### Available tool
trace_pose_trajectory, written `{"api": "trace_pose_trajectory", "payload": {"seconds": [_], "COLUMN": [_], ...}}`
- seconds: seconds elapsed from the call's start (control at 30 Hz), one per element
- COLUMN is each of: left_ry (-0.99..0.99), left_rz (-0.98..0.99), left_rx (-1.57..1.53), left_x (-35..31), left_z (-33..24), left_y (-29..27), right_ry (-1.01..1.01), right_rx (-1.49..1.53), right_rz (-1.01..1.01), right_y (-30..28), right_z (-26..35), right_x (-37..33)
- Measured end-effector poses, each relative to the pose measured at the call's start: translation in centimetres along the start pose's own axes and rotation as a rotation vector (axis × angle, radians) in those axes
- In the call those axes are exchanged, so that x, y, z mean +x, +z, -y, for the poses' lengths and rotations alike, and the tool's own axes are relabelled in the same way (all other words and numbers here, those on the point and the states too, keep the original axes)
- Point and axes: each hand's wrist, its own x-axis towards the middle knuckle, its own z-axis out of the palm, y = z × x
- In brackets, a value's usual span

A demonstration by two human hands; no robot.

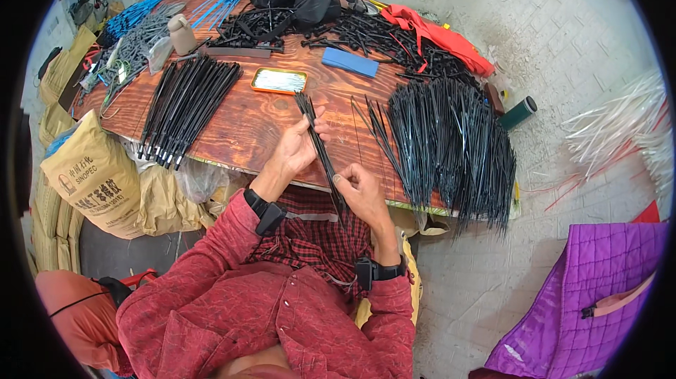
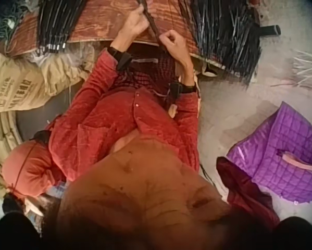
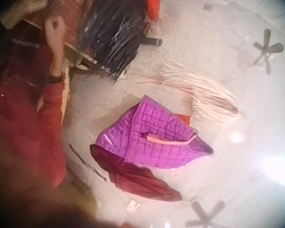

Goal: Manually sorting, bundling, and packaging black plastic cable ties into organized sets using rubber bands.

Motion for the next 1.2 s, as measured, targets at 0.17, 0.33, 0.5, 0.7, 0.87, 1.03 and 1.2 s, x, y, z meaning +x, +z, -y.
{"api": "trace_pose_trajectory", "payload": {"seconds": [0.17, 0.33, 0.5, 0.7, 0.87, 1.03, 1.2], "left_ry": [-0.068, -0.117, -0.178, -0.221, -0.201, -0.095, -0.026], "left_rz": [0.161, 0.156, 0.206, 0.204, 0.179, 0.108, -0.056], "left_rx": [-0.147, -0.204, -0.258, -0.254, -0.369, -0.362, -0.273], "left_x": [-0.8, -1.3, -1.7, -2.0, -1.5, -0.2, -1.2], "left_z": [-1.5, -0.7, 1.1, 2.9, 4.3, 3.8, -0.8], "left_y": [0.2, 2.2, 1.6, 4.9, 1.8, -0.7, 1.7], "right_ry": [-0.001, -0.677, -0.787, -0.496, -0.304, -0.265, -0.459], "right_rx": [0.046, -0.472, -0.335, 0.209, 0.348, 0.483, 0.544], "right_rz": [-0.045, -0.437, -0.387, -0.197, -0.128, -0.076, -0.234], "right_y": [-0.4, 2.2, 2.0, 0.0, 0.8, 0.9, -0.5], "right_z": [0.6, 6.0, 8.5, 12.9, 11.5, 9.9, 10.9], "right_x": [-0.5, -0.8, 1.3, 3.8, 7.8, 6.7, 3.0]}}
